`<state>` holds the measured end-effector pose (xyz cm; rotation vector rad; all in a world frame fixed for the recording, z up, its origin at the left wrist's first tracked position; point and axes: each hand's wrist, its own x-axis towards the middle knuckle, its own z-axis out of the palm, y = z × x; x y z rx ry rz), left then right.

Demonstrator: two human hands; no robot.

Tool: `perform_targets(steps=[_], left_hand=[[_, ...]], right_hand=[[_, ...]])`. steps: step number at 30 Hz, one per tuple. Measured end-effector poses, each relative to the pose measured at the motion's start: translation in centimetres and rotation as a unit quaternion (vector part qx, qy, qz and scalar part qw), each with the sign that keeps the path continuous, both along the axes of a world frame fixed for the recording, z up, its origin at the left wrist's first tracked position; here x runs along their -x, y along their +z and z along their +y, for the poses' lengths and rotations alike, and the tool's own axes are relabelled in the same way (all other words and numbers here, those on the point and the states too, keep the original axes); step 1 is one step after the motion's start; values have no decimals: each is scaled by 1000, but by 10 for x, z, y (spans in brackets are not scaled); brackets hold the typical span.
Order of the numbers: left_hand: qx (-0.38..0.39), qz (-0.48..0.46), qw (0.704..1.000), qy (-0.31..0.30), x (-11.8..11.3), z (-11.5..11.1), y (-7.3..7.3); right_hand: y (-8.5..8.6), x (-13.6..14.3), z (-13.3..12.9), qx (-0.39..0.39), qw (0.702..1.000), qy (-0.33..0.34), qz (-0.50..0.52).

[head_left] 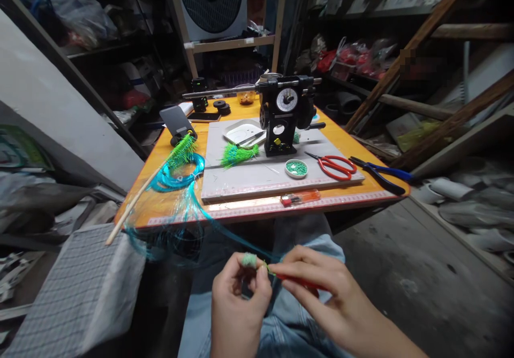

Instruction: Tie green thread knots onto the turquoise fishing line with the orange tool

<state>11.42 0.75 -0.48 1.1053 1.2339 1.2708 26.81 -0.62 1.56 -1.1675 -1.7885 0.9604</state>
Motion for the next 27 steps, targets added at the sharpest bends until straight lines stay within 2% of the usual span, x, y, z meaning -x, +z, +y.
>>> perform_targets(steps=[2,4,7,8,10,13,15,18,20,22,25,27], left_hand=[[-24,56,998,-5,-1,-2,-2],[-21,58,998,-28,-2,-3,-2],[2,14,998,-56,-2,-3,1],[-2,25,998,-57,-1,-3,3],[-45,103,993,-40,-1,-3,5],[-132,221,966,-3,-3,-4,8],[-121,200,972,-11,-3,-4,8],[-45,102,992,-66,0,-3,6],[-23,82,993,-85,4,-1,4],[-20,99,991,-87,6,2,2],[-39,148,986,-63,4,5,1],[-82,188,979,-16,1,5,2]], right_hand=[[-1,-1,-2,-20,999,-23,-22],[-2,-2,-3,-20,999,-47,-1],[0,-7,-5,1,1000,-18,26],[1,-8,-5,3,1000,2,17],[3,-9,-5,-17,999,26,-26],[1,-7,-5,-63,996,-8,-66],[-1,-5,-5,-60,997,-35,-39],[1,-10,-2,-38,999,4,-8],[6,-16,3,-66,995,55,-52],[11,-20,6,-120,979,79,-143],[13,-18,8,-183,944,45,-269],[9,-10,6,-188,942,6,-278]])
